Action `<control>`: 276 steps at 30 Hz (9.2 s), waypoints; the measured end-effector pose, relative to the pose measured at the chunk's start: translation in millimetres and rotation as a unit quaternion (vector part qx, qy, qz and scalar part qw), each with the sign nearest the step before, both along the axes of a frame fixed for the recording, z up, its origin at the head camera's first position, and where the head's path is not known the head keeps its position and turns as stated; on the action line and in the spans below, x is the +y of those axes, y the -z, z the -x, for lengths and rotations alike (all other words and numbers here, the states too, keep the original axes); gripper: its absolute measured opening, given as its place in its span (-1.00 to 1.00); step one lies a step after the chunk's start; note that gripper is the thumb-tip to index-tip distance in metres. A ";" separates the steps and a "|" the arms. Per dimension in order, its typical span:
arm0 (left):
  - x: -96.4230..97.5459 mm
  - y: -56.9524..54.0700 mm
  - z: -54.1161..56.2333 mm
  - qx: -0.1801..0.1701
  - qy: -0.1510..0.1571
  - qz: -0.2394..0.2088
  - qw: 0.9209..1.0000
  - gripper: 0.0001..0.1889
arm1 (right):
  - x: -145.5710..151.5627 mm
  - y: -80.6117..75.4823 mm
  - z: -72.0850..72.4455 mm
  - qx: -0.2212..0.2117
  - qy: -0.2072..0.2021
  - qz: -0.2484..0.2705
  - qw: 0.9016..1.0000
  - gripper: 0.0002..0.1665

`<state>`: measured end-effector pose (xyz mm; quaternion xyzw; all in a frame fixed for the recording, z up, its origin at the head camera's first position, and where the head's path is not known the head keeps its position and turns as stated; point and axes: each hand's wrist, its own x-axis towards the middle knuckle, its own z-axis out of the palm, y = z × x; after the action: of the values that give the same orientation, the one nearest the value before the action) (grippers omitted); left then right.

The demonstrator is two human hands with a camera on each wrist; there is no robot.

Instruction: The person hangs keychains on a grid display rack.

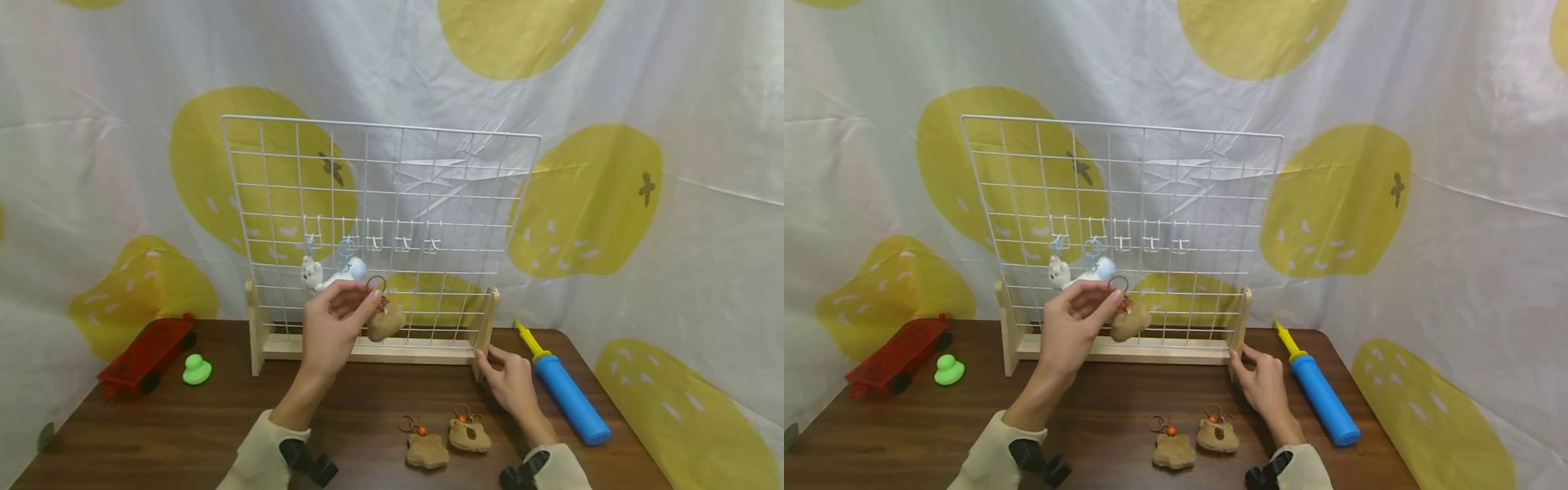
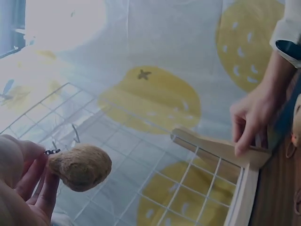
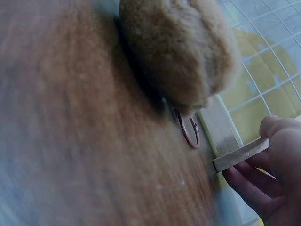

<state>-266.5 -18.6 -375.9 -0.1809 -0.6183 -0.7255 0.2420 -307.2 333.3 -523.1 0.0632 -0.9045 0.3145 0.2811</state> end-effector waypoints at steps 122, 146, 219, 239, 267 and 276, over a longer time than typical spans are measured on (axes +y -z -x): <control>20.2 132.2 -16.2 -0.051 0.196 0.453 0.868 -0.70 | -1.4 0.1 0.1 0.009 0.005 -0.005 1.000 -0.69; 23.1 135.1 -24.9 -0.033 0.180 0.517 0.836 -0.71 | -0.5 1.5 1.1 0.011 0.008 -0.004 1.000 -0.72; 16.5 50.3 -8.4 -0.054 0.172 0.249 0.952 -0.86 | -1.6 0.0 -0.5 0.019 0.000 -0.001 1.000 -0.71; 18.5 -25.8 -8.6 0.112 -0.013 0.262 0.958 -0.89 | -1.9 0.1 -1.1 0.019 -0.002 0.004 1.000 -0.75; 30.3 -61.6 28.0 0.098 -0.124 0.213 0.964 -0.87 | 0.4 2.9 -1.3 0.009 -0.006 0.003 1.000 -0.64; 30.5 -68.4 32.1 0.098 -0.130 0.224 0.961 -0.88 | -0.2 1.2 -1.0 0.015 -0.005 0.000 1.000 -0.68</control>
<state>-298.6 11.9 -307.5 -0.2186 -0.7563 -0.5097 0.3471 -306.1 333.1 -524.3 0.0725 -0.8999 0.3150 0.2927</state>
